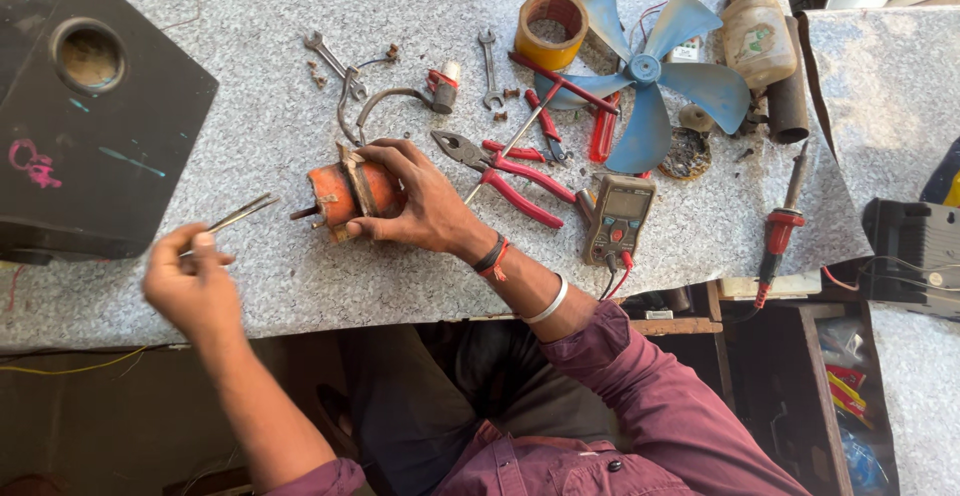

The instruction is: The person removes the fan blade from an electric motor using pliers, then uses a T-handle wrench to loosen and remove two nuts from the motor shaft. They wipe the motor with a cloth and continue to manipulate the shaft and nuts with pliers and the wrench.

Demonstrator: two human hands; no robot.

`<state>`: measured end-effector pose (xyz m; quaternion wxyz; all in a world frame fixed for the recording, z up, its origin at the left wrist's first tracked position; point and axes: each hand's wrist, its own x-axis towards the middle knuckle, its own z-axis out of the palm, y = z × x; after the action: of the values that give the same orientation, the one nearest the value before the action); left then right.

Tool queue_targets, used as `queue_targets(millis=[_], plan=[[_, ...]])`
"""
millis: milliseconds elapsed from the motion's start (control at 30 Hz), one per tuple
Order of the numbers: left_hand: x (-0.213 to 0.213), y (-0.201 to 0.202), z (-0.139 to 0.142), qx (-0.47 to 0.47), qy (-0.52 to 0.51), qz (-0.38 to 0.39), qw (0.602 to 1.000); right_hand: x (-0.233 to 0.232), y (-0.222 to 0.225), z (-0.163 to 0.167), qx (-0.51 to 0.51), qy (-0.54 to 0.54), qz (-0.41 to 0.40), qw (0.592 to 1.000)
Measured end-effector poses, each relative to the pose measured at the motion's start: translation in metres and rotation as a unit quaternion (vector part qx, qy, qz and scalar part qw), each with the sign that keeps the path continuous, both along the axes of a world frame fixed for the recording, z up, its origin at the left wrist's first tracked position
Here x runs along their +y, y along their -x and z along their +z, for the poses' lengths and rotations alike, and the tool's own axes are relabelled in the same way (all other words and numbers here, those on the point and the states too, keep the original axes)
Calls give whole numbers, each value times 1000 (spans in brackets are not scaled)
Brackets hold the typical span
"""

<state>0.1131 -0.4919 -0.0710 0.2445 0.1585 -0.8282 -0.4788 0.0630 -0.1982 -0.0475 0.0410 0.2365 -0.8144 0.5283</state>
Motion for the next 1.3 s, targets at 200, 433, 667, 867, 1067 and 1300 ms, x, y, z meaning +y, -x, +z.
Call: queue_targets(millis=[200, 433, 667, 867, 1067, 1300], plan=[[27, -6, -26, -32, 235, 27, 971, 0, -3, 0, 14, 10, 15, 1000], [80, -24, -3, 122, 114, 45, 985, -1, -4, 1, 22, 10, 15, 1000], [120, -23, 12, 212, 140, -134, 958, 1, -4, -8, -17, 74, 40, 996], [108, -18, -2, 178, 8, -155, 972, 12, 15, -13, -15, 42, -151, 987], [98, -16, -20, 183, -91, -169, 964, 41, 16, -13, 39, -65, -290, 954], [85, -15, -39, 175, -110, -117, 971, 49, 14, -18, 55, -304, -266, 913]])
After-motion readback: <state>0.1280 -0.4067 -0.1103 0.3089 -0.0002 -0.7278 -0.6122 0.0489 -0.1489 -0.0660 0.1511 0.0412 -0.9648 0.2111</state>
